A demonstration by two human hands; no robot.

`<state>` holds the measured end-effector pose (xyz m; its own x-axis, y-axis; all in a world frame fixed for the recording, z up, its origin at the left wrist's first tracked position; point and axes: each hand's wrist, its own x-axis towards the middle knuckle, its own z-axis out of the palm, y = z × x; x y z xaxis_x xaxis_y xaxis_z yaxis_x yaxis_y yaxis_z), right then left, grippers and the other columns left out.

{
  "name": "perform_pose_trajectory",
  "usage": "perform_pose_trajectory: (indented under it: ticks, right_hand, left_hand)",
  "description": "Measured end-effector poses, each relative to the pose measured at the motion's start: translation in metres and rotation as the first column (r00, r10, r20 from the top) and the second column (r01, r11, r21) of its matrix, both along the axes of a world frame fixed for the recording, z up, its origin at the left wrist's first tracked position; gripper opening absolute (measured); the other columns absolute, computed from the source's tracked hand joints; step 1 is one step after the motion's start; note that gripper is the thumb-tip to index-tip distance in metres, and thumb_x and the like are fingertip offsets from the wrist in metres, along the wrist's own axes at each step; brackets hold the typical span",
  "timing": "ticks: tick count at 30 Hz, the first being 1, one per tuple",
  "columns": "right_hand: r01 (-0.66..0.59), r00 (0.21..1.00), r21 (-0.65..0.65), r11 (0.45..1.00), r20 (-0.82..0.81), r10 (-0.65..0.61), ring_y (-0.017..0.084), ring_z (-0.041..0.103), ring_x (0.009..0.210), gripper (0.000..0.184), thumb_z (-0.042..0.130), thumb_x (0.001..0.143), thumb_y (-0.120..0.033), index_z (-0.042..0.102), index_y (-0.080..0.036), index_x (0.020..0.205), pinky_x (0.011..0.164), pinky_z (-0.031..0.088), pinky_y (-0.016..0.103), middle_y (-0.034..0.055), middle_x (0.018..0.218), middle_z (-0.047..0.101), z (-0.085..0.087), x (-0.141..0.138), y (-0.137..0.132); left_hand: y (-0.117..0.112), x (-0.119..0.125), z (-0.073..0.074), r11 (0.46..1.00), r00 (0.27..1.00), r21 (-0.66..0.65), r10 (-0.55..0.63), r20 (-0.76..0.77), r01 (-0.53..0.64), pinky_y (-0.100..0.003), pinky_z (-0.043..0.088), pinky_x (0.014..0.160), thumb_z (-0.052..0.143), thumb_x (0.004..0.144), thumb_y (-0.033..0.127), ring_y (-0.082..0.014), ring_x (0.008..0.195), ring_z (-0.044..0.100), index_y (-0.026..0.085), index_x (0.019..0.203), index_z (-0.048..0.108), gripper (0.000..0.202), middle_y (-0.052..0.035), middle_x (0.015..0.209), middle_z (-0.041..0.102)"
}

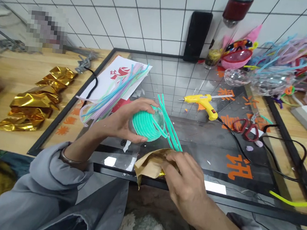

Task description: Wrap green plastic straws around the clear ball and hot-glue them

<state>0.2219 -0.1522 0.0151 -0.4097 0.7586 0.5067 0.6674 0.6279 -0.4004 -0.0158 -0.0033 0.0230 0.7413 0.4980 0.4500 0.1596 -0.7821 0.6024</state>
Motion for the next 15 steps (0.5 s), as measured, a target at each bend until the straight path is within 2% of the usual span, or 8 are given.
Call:
perform_pose_trajectory:
  ticks: [3,9,12,15]
  right_hand:
    - [0.0,1.0,0.003,1.0,0.028,0.0,0.021,0.069,0.095,0.025,0.053,0.09,-0.003,0.069,-0.016,0.102,0.076,0.057,0.032,0.0125,0.106,0.071,0.0,0.004,-0.004]
    - [-0.011,0.991,0.033,0.999,0.134,0.007,0.027,0.07,0.11,0.023,0.052,0.089,-0.005,0.071,-0.018,0.095,0.081,0.061,0.038,0.0188,0.123,0.07,0.0,0.008,-0.005]
    - [-0.027,0.99,0.021,0.999,0.138,0.023,0.029,0.068,0.116,0.024,0.051,0.089,-0.004,0.072,-0.017,0.092,0.085,0.062,0.043,0.0217,0.127,0.068,-0.001,0.007,-0.007]
    - [-0.009,0.995,0.034,0.999,0.097,0.005,0.03,0.064,0.123,0.026,0.05,0.088,-0.002,0.07,-0.018,0.086,0.092,0.06,0.047,0.02,0.134,0.064,-0.007,0.006,-0.012]
  left_hand:
    - [0.0,0.0,0.001,1.0,1.0,0.0,-0.003,0.008,0.003,-0.052,0.044,0.11,0.084,0.07,0.037,-0.0313,0.129,0.054,0.022,0.126,0.052,0.066,-0.0149,0.131,0.059]
    - [-0.002,0.0,0.006,1.0,1.0,-0.004,-0.013,-0.016,0.013,-0.053,0.046,0.11,0.084,0.07,0.036,-0.0317,0.128,0.055,0.023,0.126,0.051,0.066,-0.0142,0.131,0.059]
    - [-0.004,0.0,0.009,1.0,0.999,-0.02,0.0,-0.032,0.0,-0.052,0.047,0.109,0.084,0.071,0.035,-0.0315,0.128,0.055,0.023,0.125,0.052,0.064,-0.0151,0.132,0.058]
    - [-0.006,0.0,0.01,0.999,0.999,-0.042,0.012,-0.041,-0.014,-0.052,0.047,0.11,0.083,0.071,0.035,-0.0319,0.13,0.055,0.023,0.124,0.053,0.062,-0.0146,0.134,0.058]
